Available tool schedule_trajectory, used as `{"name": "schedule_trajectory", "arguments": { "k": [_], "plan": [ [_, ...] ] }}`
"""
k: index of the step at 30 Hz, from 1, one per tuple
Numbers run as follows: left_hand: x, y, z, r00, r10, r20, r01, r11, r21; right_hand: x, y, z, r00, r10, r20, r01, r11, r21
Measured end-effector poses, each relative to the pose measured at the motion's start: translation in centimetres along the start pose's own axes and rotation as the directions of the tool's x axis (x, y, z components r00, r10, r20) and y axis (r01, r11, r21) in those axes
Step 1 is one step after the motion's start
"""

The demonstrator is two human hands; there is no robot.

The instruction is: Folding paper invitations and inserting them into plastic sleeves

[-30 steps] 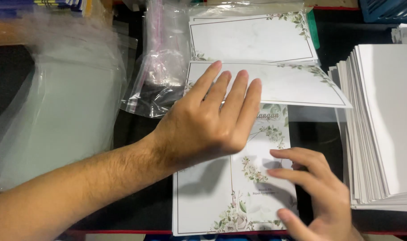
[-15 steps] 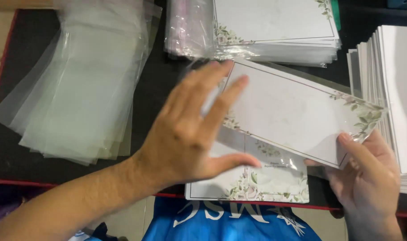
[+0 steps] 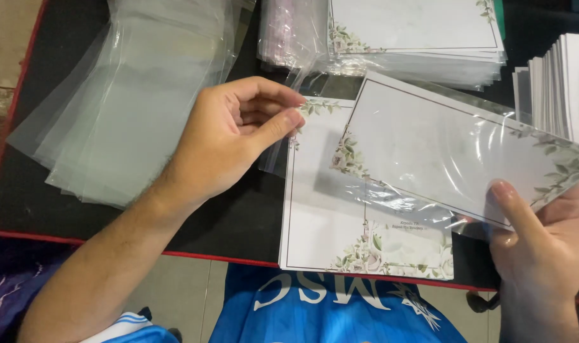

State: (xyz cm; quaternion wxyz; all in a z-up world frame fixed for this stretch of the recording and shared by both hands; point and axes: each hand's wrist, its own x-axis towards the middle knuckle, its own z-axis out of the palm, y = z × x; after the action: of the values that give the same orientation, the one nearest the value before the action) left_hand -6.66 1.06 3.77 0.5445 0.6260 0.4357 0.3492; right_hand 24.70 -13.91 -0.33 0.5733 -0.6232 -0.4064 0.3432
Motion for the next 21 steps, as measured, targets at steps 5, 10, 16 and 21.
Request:
{"name": "schedule_trajectory", "arguments": {
  "k": [5,10,16,21],
  "plan": [
    [-0.6,0.4,0.1,1.000,-0.030,-0.004,0.030,0.999,-0.041,-1.0,-0.7,1.3,0.990,-0.124,-0.070,0.088,0.916,-0.390],
    [-0.6,0.4,0.1,0.999,-0.050,-0.018,0.049,0.995,-0.083,-1.1,1.4,0.2,0.962,-0.266,-0.066,0.193,0.830,-0.522],
    [-0.2,-0.3,0.2,0.988,-0.152,0.011,0.152,0.983,-0.101,-0.9,0.4,0.7,0.964,-0.259,0.062,0.262,0.875,-0.407],
    [0.0,-0.8,0.2,0.994,-0.107,-0.005,0.107,0.994,0.005,-0.3,0.6,0.5,0.997,-0.072,-0.021,0.063,0.956,-0.286]
  ]
}}
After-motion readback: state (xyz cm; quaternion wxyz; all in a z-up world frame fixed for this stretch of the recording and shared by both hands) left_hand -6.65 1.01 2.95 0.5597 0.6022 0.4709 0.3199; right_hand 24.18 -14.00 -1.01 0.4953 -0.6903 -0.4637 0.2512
